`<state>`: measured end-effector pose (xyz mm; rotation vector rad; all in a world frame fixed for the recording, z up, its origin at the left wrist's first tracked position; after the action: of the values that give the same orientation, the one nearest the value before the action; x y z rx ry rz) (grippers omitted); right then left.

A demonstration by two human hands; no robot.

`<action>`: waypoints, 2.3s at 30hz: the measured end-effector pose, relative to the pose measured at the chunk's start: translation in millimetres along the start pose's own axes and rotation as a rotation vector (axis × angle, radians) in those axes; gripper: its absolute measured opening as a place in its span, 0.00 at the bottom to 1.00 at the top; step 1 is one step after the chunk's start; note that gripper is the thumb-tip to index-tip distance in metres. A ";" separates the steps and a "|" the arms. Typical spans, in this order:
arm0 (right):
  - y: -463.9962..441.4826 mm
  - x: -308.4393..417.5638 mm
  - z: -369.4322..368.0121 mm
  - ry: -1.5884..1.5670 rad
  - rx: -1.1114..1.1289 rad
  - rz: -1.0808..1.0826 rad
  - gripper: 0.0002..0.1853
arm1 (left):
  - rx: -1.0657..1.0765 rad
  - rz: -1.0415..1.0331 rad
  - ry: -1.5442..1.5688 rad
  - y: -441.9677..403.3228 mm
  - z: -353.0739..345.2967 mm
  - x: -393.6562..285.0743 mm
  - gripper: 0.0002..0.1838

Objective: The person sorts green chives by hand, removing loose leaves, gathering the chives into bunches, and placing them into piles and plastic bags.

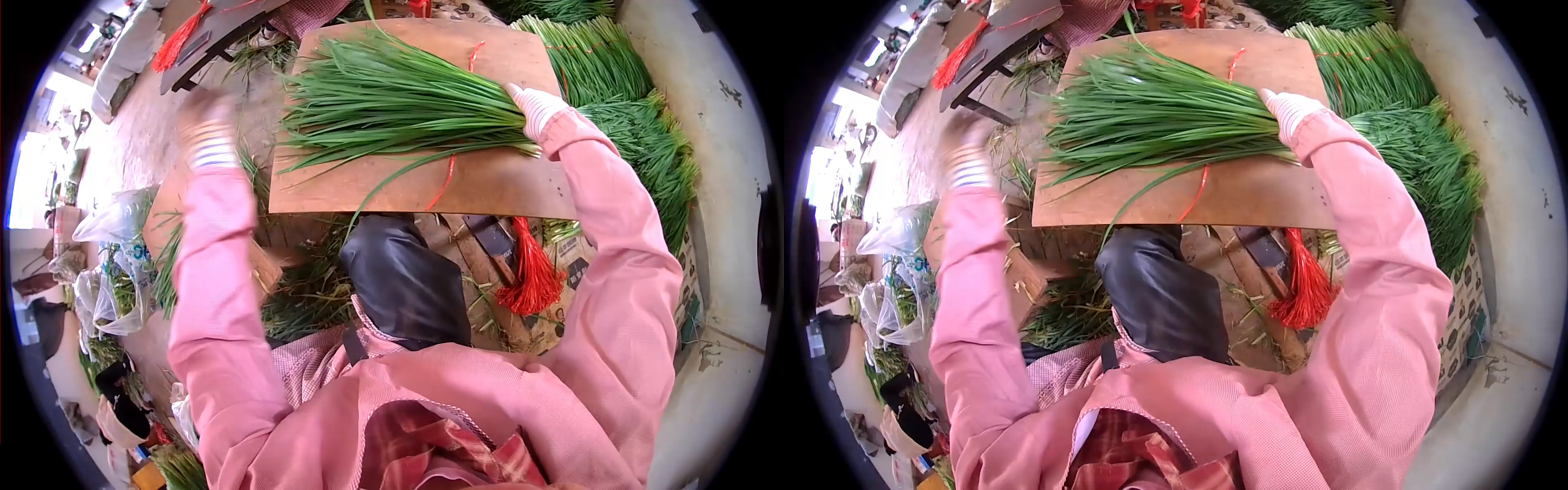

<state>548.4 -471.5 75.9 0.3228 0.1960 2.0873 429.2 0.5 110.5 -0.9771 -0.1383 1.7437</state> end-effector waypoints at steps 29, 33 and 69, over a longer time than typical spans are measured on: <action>-9.1 47.6 -10.4 -0.123 -0.079 0.020 0.64 | 0.717 -0.693 -0.455 96.1 -181.2 -210.8 0.47; -11.2 40.4 -14.1 -0.178 -0.064 0.041 0.62 | 0.343 -0.814 -0.273 141.4 -133.3 -178.6 0.32; -13.9 55.1 -9.4 0.017 -0.013 -0.128 0.62 | 0.254 0.185 -0.800 280.3 90.7 40.1 0.27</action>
<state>530.1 -417.1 71.5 0.2776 0.2072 1.9648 157.6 -49.2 0.3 -0.0689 -0.3334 2.1770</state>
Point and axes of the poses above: each hand's wrist, its own y-axis away from the middle knuckle, its own z-axis out of the back of the hand, x = y × z, the point moved 1 cm from there along -y, towards the middle knuckle, and after that the axes turned 14 degrees about -y, right-handed, at the moved point
